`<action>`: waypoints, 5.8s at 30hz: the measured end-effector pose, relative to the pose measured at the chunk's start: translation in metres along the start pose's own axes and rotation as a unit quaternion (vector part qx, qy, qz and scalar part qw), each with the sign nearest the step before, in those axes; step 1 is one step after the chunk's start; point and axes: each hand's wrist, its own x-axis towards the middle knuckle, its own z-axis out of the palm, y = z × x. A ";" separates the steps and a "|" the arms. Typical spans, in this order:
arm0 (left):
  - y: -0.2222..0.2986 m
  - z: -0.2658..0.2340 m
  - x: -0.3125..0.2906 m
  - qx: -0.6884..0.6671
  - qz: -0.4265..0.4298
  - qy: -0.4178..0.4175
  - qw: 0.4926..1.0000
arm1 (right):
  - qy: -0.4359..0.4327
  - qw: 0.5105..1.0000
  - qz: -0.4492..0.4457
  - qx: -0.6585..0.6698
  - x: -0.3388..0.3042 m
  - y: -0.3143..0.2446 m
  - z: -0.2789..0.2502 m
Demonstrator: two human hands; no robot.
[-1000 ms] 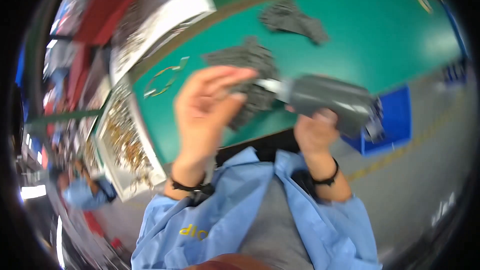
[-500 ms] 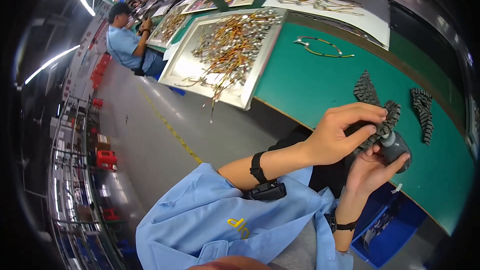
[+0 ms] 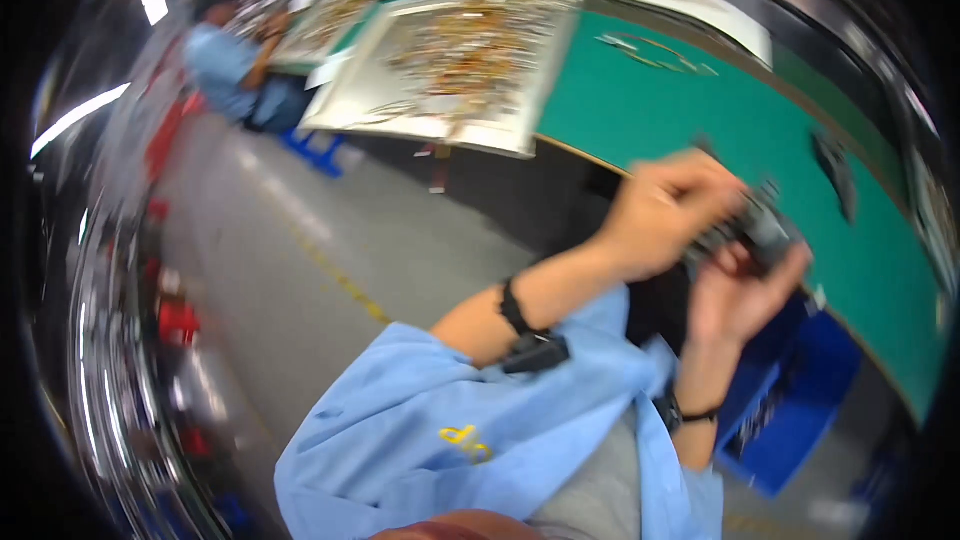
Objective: The person wipes the tip of a glue bottle with a cloth, picks up a potentiometer, and applies glue to its wire connections. They then set it down and repeat the process with another potentiometer.
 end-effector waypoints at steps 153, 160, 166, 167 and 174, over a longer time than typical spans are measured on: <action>-0.031 -0.026 0.009 0.156 0.092 -0.095 0.979 | -0.249 0.910 -0.280 -0.176 0.027 -0.039 -0.021; -0.045 -0.034 0.010 0.266 0.141 -0.137 0.944 | -0.061 0.948 -0.200 -0.239 0.011 -0.024 -0.001; -0.045 -0.039 -0.002 0.273 -0.008 -0.102 0.957 | -0.069 0.958 -0.203 -0.188 0.014 -0.022 -0.010; -0.046 -0.038 -0.001 0.247 -0.009 -0.105 0.963 | -0.071 0.960 -0.202 -0.179 0.015 -0.021 -0.012; -0.028 -0.027 0.008 0.191 0.014 -0.092 0.977 | -0.122 0.958 -0.204 -0.162 0.024 -0.029 -0.019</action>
